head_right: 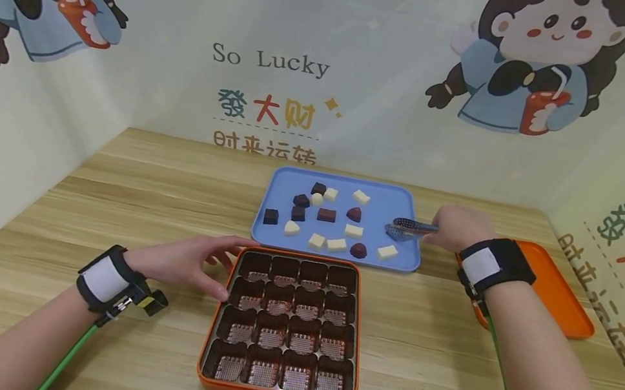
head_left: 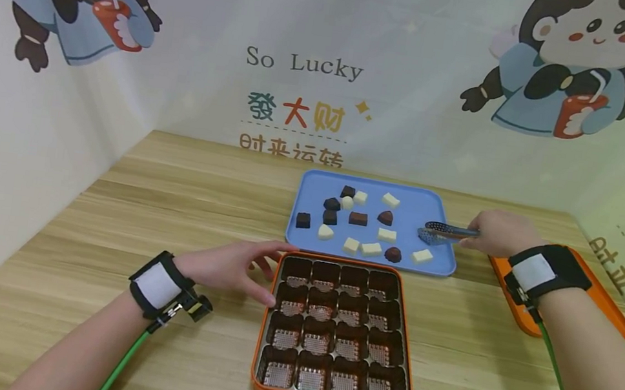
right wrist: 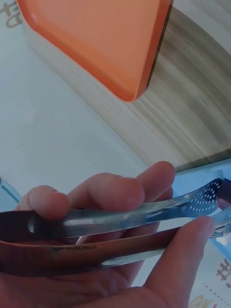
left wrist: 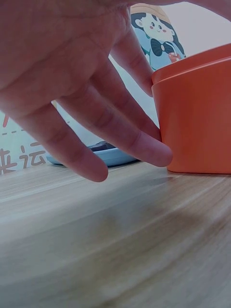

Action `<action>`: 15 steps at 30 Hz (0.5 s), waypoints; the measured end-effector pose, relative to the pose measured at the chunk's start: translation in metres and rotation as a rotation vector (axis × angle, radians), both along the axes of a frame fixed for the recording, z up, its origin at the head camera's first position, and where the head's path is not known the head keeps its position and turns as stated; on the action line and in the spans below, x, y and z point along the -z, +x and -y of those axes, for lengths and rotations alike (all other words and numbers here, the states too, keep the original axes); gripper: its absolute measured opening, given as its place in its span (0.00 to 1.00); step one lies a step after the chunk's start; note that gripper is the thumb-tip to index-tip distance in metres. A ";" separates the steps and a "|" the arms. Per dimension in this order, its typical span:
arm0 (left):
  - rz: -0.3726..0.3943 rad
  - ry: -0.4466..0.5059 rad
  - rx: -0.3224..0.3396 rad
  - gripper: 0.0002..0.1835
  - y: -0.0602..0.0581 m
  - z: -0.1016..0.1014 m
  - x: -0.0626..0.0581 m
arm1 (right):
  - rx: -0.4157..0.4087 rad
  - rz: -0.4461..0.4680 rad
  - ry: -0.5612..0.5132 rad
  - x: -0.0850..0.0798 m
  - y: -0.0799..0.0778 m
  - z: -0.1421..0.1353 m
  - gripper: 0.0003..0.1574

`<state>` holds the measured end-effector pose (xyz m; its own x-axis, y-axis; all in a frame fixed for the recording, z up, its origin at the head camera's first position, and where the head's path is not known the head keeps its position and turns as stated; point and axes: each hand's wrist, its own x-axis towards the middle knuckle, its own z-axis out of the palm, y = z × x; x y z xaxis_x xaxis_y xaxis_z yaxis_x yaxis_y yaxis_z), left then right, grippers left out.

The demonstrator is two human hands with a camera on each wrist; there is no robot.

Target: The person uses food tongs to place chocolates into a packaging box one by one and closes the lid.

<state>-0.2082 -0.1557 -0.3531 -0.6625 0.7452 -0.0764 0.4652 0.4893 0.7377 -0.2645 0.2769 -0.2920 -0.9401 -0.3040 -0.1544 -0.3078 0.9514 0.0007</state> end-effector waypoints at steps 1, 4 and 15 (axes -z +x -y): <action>-0.001 -0.002 0.000 0.47 0.000 0.000 0.000 | 0.000 0.007 0.001 0.000 0.000 0.000 0.15; -0.011 -0.011 -0.001 0.47 0.000 0.000 0.000 | -0.006 0.024 0.002 -0.001 -0.002 0.001 0.13; -0.015 -0.011 -0.009 0.47 0.001 0.000 0.000 | -0.090 -0.062 -0.107 -0.018 0.006 0.008 0.15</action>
